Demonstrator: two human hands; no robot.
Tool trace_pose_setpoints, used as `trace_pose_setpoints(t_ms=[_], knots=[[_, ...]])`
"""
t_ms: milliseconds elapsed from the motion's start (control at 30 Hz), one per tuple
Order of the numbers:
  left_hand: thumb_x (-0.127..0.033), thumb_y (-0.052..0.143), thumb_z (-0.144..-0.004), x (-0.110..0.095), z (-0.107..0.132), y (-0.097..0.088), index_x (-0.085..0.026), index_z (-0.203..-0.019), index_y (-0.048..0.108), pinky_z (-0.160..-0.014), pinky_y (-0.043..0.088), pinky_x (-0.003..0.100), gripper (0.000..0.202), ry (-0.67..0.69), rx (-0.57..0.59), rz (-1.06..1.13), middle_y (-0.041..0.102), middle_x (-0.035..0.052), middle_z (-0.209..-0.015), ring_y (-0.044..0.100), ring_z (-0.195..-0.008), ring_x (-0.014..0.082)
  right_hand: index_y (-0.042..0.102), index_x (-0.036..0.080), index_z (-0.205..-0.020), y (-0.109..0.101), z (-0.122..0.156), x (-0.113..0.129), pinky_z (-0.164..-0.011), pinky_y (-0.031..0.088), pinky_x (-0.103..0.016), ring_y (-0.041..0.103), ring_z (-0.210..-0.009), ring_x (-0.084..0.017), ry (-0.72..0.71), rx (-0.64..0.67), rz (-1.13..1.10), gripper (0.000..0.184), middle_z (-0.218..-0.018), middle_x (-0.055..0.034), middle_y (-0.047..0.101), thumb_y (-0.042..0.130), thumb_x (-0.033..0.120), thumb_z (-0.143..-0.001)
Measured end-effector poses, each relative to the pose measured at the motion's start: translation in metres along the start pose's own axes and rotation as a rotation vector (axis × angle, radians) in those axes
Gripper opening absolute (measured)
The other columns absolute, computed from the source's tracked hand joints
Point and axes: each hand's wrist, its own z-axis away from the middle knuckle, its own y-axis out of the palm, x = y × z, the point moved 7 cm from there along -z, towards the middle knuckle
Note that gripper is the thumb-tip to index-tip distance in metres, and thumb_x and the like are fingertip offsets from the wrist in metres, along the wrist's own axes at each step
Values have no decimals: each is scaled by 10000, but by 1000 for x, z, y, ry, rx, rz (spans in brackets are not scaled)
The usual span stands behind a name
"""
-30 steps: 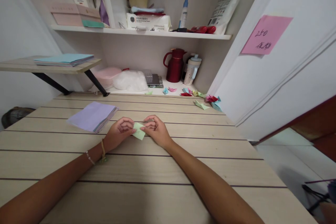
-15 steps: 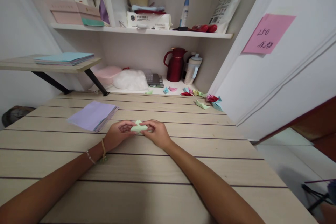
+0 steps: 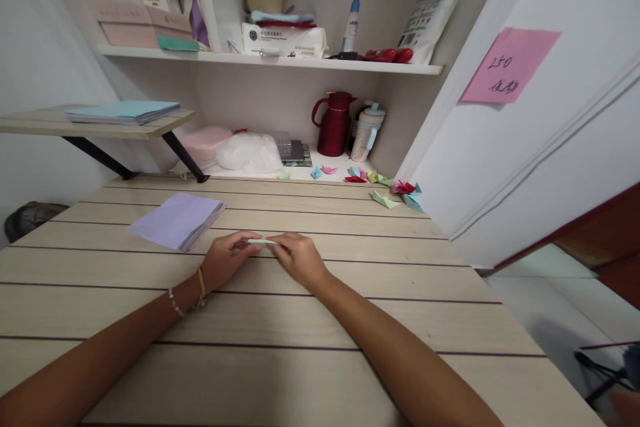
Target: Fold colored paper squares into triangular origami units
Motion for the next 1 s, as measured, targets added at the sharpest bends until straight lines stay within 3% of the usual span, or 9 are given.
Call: trace_pose_setpoints(t_ms=[133, 267, 600, 800, 900, 1000], knots=[[-309, 576, -766, 3, -2, 5, -184, -884, 644, -643, 486, 248, 184, -33, 59, 92, 679, 20, -749, 612, -678, 152, 699, 233, -877, -1, -2, 2, -708, 488, -282, 627, -783, -174, 27, 8, -57, 172, -858, -51, 688, 549, 289, -815], [-253, 551, -785, 0, -2, 4, -196, -828, 653, -666, 464, 247, 125, 16, 69, -11, 671, 17, -759, 594, -693, 146, 703, 205, -783, 1, -2, -2, -676, 485, -277, 629, -740, -168, 53, 46, -96, 198, -811, -50, 689, 522, 273, -827], [-251, 540, -800, -1, -2, 4, -197, -826, 644, -685, 458, 252, 121, 59, 74, -114, 656, 19, -767, 589, -722, 147, 700, 197, -824, 4, -1, -7, -622, 481, -252, 630, -697, -158, 92, 87, -125, 195, -780, -42, 697, 526, 284, -815], [-294, 560, -786, 5, -1, 3, -183, -995, 592, -701, 493, 269, 238, -6, 28, 75, 656, 32, -810, 611, -749, 150, 596, 175, -1031, 12, 3, -16, -597, 497, -225, 645, -674, -140, 166, 98, -328, 268, -779, -34, 686, 551, 276, -787], [-305, 604, -751, 4, 0, 6, -172, -999, 568, -697, 495, 271, 284, -34, 56, 176, 635, 17, -767, 609, -725, 143, 587, 177, -981, 12, 4, -15, -551, 487, -200, 630, -605, -122, 165, 88, -324, 260, -723, -11, 669, 607, 248, -731], [-292, 650, -716, 2, 2, 13, -161, -1036, 519, -695, 486, 270, 370, -73, 140, 302, 627, 16, -760, 607, -713, 138, 585, 189, -917, 8, 6, -15, -412, 420, -162, 567, -418, -90, 204, 35, -255, 164, -524, 53, 573, 553, 221, -760]])
